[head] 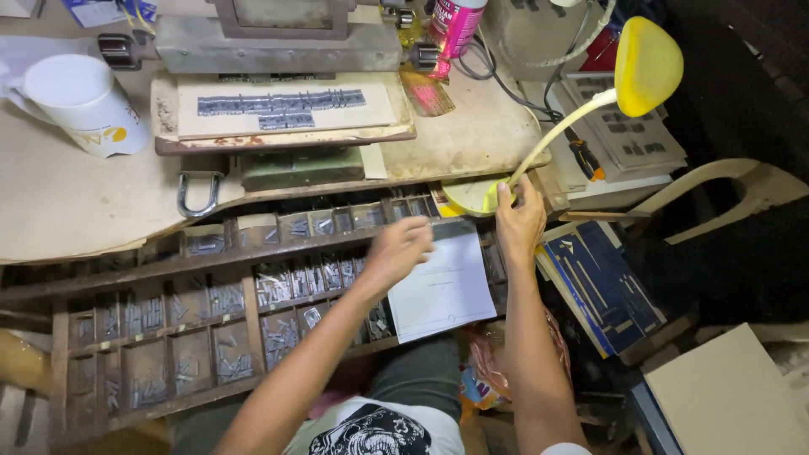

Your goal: The person arranges metal type blocks into a composing stick to form lines of text. They then transfer the composed lines into a wooden chase on a printing press bed. The person also handles a sheet of paper and a yellow desk lamp.

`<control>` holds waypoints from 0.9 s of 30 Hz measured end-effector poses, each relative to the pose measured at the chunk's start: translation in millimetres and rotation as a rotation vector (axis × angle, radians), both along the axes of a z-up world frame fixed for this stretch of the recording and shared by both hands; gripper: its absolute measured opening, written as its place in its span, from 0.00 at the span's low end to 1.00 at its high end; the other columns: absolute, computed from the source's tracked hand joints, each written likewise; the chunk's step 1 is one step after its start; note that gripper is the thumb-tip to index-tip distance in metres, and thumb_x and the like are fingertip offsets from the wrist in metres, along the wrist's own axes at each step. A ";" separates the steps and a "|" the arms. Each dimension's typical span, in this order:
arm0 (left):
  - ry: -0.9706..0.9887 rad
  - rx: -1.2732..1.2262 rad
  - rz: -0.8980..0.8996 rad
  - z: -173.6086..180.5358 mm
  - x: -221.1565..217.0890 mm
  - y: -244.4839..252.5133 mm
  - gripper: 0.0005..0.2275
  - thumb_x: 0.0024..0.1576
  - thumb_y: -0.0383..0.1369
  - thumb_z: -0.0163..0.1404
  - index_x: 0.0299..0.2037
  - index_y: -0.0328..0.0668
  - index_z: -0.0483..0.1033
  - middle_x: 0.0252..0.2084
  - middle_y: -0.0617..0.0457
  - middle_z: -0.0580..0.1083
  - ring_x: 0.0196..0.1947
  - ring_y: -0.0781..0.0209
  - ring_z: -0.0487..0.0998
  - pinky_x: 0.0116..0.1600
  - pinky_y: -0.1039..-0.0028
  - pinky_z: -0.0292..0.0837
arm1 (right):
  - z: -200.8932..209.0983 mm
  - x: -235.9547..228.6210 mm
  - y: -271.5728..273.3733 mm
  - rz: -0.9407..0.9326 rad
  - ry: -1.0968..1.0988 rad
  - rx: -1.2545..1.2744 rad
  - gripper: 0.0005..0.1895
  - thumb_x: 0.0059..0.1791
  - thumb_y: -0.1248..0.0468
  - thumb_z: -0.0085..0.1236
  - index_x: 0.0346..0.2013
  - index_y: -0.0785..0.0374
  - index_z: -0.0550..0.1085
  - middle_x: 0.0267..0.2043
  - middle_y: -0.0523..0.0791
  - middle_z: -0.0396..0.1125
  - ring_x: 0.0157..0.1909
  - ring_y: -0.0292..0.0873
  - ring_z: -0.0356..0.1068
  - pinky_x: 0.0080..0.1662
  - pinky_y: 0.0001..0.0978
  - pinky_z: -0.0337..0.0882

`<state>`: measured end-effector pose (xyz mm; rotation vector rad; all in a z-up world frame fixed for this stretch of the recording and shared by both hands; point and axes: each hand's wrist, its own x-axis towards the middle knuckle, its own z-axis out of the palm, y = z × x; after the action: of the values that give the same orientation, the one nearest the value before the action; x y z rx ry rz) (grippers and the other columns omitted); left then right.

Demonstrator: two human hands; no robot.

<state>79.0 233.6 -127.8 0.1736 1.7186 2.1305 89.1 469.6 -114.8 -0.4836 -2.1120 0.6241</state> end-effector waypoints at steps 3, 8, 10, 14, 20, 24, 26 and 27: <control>-0.071 -0.150 0.003 -6.4 -34.1 55.6 0.25 0.54 0.32 0.55 0.64 0.35 0.69 0.52 0.39 0.77 0.34 0.50 0.84 0.38 0.68 0.85 | -4.7 -10.3 12.2 0.051 -0.027 0.082 0.12 0.54 0.53 0.61 0.42 0.58 0.78 0.34 0.50 0.70 0.42 0.58 0.73 0.44 0.50 0.71; -0.134 -0.354 0.055 -5.4 -60.5 82.5 0.31 0.47 0.33 0.58 0.64 0.31 0.68 0.48 0.39 0.78 0.24 0.51 0.84 0.29 0.70 0.86 | -17.6 -13.8 16.7 0.093 0.029 0.150 0.12 0.55 0.56 0.58 0.35 0.61 0.75 0.30 0.52 0.68 0.37 0.61 0.72 0.40 0.48 0.71; -0.161 -0.340 -0.015 25.1 -54.3 75.4 0.25 0.54 0.28 0.50 0.61 0.18 0.67 0.52 0.29 0.74 0.27 0.41 0.83 0.31 0.64 0.86 | -15.3 -15.5 13.5 0.080 0.036 0.137 0.12 0.56 0.54 0.56 0.38 0.60 0.76 0.31 0.51 0.67 0.37 0.60 0.72 0.39 0.47 0.71; -0.192 -0.387 -0.008 14.4 -67.7 79.1 0.24 0.57 0.36 0.52 0.58 0.21 0.67 0.31 0.32 0.80 0.22 0.46 0.83 0.28 0.67 0.84 | -25.7 -18.0 21.1 0.068 0.027 0.161 0.12 0.56 0.54 0.57 0.36 0.60 0.76 0.30 0.50 0.67 0.36 0.59 0.72 0.38 0.47 0.70; -0.204 -0.504 -0.291 26.9 -71.1 69.2 0.20 0.61 0.37 0.47 0.55 0.25 0.72 0.29 0.30 0.79 0.22 0.52 0.83 0.29 0.74 0.82 | -25.5 -20.5 27.1 0.074 0.010 0.103 0.13 0.56 0.55 0.55 0.33 0.60 0.75 0.30 0.50 0.66 0.36 0.60 0.71 0.39 0.48 0.70; -0.190 -0.478 -0.340 39.7 -72.9 53.8 0.14 0.59 0.30 0.49 0.43 0.18 0.74 0.34 0.28 0.77 0.28 0.45 0.84 0.33 0.69 0.85 | -19.7 -23.0 19.5 0.068 0.001 0.115 0.15 0.56 0.55 0.56 0.30 0.61 0.72 0.29 0.50 0.64 0.36 0.60 0.71 0.40 0.48 0.70; -0.165 -0.514 -0.371 34.3 -82.6 52.2 0.12 0.58 0.29 0.50 0.41 0.18 0.74 0.32 0.29 0.77 0.28 0.44 0.84 0.33 0.67 0.86 | -21.3 -25.4 17.4 0.068 -0.004 0.112 0.16 0.56 0.55 0.55 0.30 0.62 0.72 0.29 0.51 0.65 0.37 0.60 0.71 0.41 0.48 0.70; -0.123 -0.579 -0.396 29.8 -87.9 53.7 0.13 0.57 0.30 0.51 0.41 0.20 0.75 0.29 0.30 0.78 0.25 0.47 0.84 0.31 0.68 0.85 | -23.8 -27.5 18.0 0.061 -0.021 0.104 0.17 0.57 0.53 0.54 0.31 0.62 0.71 0.30 0.51 0.65 0.37 0.60 0.71 0.41 0.49 0.69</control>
<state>-8.9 287.3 -98.0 0.1912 1.9529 1.2840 61.6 487.6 -138.6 -0.3705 -2.1738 0.5430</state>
